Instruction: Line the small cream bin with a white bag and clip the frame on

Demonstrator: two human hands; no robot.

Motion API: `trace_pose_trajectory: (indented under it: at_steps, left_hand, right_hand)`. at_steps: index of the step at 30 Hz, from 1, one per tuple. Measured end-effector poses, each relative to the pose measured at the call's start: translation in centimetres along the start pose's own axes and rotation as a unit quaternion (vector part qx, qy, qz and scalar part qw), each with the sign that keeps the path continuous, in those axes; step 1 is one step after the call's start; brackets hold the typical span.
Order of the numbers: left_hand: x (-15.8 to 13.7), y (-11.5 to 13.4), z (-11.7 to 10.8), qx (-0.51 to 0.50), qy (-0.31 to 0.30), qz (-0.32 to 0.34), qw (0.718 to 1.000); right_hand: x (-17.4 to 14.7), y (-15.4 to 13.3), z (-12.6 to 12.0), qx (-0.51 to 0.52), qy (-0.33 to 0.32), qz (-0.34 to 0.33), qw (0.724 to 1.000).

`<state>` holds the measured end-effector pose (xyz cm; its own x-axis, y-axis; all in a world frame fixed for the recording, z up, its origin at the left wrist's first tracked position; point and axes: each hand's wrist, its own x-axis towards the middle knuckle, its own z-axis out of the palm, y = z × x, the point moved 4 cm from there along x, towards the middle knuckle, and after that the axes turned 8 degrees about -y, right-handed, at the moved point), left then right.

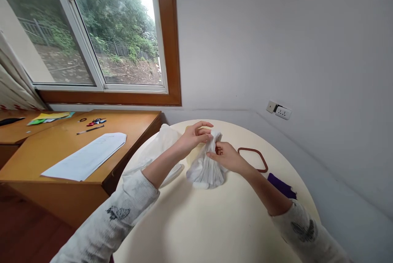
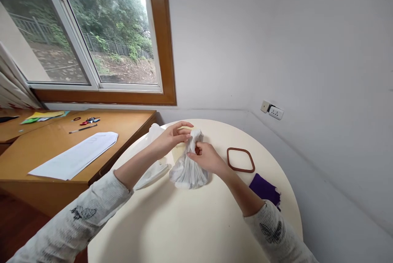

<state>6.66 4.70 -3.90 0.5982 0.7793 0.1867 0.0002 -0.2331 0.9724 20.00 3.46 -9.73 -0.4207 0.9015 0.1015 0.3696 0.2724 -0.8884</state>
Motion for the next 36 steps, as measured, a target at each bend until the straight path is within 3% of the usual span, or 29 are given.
trace_pose_trajectory:
  at_steps: [6,9,12,18,24,29,36]
  left_hand:
    - [-1.2,-2.2,-0.4,0.069,-0.026,0.005,0.997]
    - [-1.7,-4.0,-0.2,0.072,-0.066,-0.028,0.995]
    - [-2.2,-5.2,-0.3,0.068,-0.061,-0.033,0.995]
    - [-3.1,-4.9,-1.7,0.064,-0.024,-0.027,0.997]
    - [-3.7,-2.4,-5.0,0.106,0.020,-0.031,0.994]
    - [-4.2,-0.6,-7.1,0.105,0.053,-0.030,0.993]
    - [-6.1,-1.4,-10.2,0.123,0.082,-0.020,0.989]
  right_hand:
    - [-0.3,-0.6,0.5,0.177,-0.007,-0.019,0.984]
    - [-0.6,-1.0,1.0,0.266,-0.029,-0.018,0.963]
    - [-0.6,-1.1,1.5,0.323,-0.042,-0.021,0.945]
    - [-0.9,0.4,0.6,0.351,0.035,-0.010,0.936]
    - [-1.7,2.8,-1.6,0.363,0.069,0.012,0.929]
    - [-2.5,3.8,-4.2,0.359,0.100,-0.021,0.928]
    - [-4.4,5.8,-7.7,0.354,0.203,-0.046,0.912]
